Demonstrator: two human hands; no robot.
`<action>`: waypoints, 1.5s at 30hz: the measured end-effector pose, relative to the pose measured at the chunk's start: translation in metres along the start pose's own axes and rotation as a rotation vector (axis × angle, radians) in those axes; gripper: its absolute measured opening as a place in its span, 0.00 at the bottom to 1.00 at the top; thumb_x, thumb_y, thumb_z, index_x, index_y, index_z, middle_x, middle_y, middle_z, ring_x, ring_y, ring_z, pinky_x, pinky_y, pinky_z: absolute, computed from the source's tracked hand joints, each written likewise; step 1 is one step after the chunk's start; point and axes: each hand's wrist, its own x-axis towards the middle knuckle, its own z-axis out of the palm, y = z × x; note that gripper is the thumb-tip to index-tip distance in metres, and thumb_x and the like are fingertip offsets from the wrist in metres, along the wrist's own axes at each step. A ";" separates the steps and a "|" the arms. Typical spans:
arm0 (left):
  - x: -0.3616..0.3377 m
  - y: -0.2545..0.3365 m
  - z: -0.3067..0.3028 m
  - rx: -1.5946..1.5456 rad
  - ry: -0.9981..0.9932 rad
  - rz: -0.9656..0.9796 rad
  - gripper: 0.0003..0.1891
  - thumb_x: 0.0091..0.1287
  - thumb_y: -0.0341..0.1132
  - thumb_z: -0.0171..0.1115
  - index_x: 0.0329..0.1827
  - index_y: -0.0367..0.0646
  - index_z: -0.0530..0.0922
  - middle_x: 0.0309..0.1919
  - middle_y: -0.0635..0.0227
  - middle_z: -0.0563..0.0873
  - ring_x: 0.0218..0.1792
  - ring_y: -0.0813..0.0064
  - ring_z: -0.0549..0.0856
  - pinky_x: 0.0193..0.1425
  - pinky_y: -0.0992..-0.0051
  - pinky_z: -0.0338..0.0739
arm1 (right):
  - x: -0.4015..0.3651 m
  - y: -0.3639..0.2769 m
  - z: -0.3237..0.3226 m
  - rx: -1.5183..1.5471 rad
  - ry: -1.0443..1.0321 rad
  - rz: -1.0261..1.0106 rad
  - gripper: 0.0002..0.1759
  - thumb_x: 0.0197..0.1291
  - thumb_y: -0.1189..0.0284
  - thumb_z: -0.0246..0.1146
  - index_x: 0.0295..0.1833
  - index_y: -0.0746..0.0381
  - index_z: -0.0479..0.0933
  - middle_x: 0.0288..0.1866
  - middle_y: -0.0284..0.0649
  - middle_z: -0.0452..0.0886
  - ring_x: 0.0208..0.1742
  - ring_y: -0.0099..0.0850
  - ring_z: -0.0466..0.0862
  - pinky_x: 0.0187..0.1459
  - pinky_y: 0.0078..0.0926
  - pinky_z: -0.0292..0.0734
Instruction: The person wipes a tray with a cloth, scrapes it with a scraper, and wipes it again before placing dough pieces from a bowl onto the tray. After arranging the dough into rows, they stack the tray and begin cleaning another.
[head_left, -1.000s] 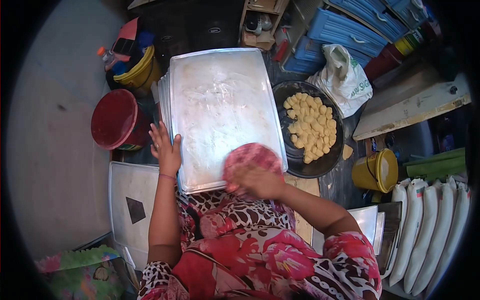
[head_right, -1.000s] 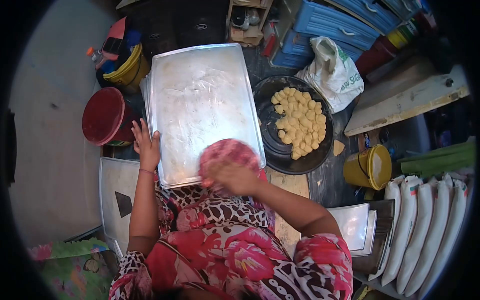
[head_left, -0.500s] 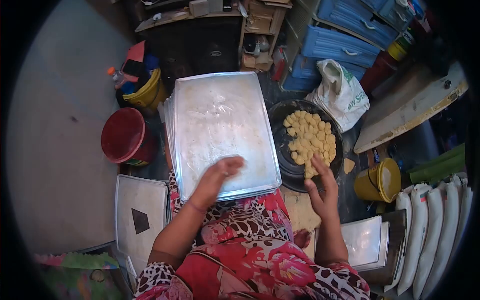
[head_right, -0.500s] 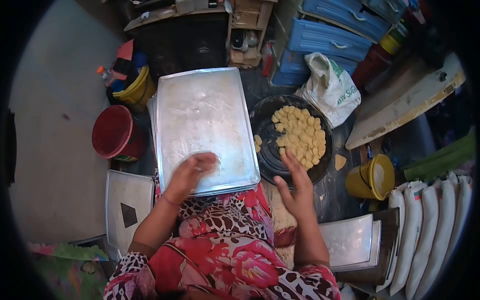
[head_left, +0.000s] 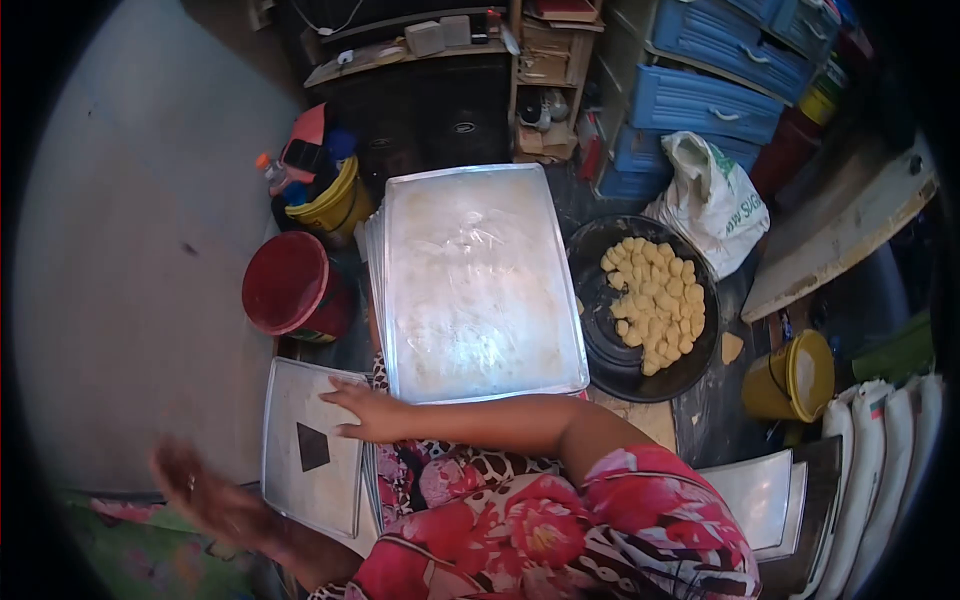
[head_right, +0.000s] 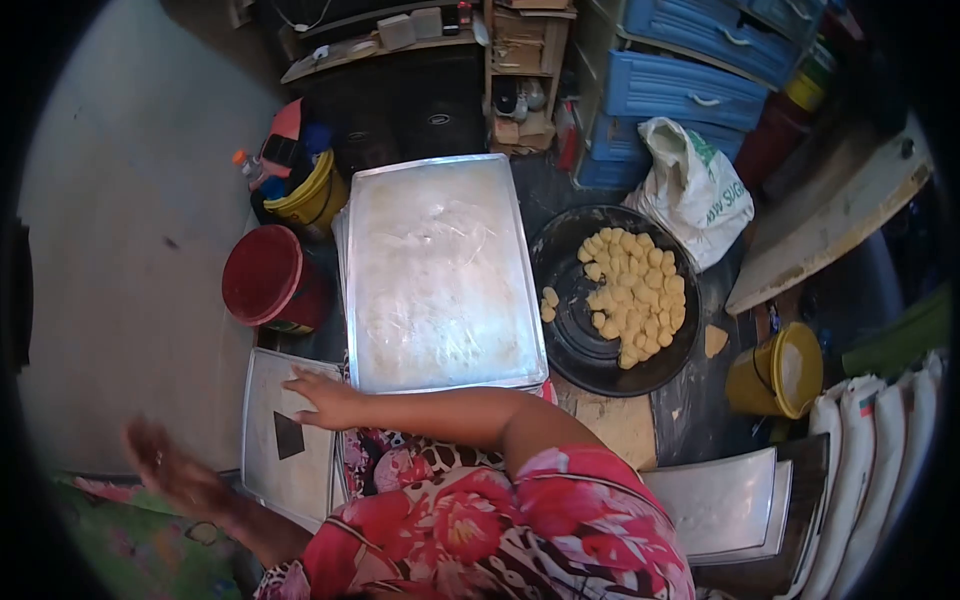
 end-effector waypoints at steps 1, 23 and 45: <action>-0.004 0.023 0.017 -0.019 0.151 0.032 0.41 0.70 0.62 0.44 0.73 0.34 0.56 0.73 0.56 0.60 0.72 0.55 0.61 0.75 0.53 0.53 | 0.018 0.001 0.020 0.324 -0.066 0.079 0.41 0.63 0.50 0.59 0.76 0.55 0.54 0.79 0.48 0.50 0.79 0.47 0.48 0.75 0.45 0.44; -0.025 -0.051 0.038 -0.664 -0.031 -0.686 0.36 0.72 0.59 0.43 0.71 0.37 0.62 0.68 0.49 0.68 0.70 0.59 0.66 0.74 0.60 0.56 | -0.007 -0.015 -0.027 -0.728 0.151 -0.258 0.42 0.58 0.62 0.61 0.76 0.55 0.52 0.79 0.47 0.50 0.79 0.43 0.50 0.74 0.57 0.39; -0.079 -0.082 0.259 0.102 -0.891 -0.417 0.33 0.72 0.48 0.49 0.74 0.36 0.57 0.75 0.45 0.54 0.76 0.51 0.51 0.77 0.59 0.43 | -0.252 0.123 -0.259 0.337 1.139 0.600 0.42 0.67 0.46 0.52 0.77 0.59 0.51 0.73 0.50 0.61 0.73 0.42 0.63 0.70 0.35 0.56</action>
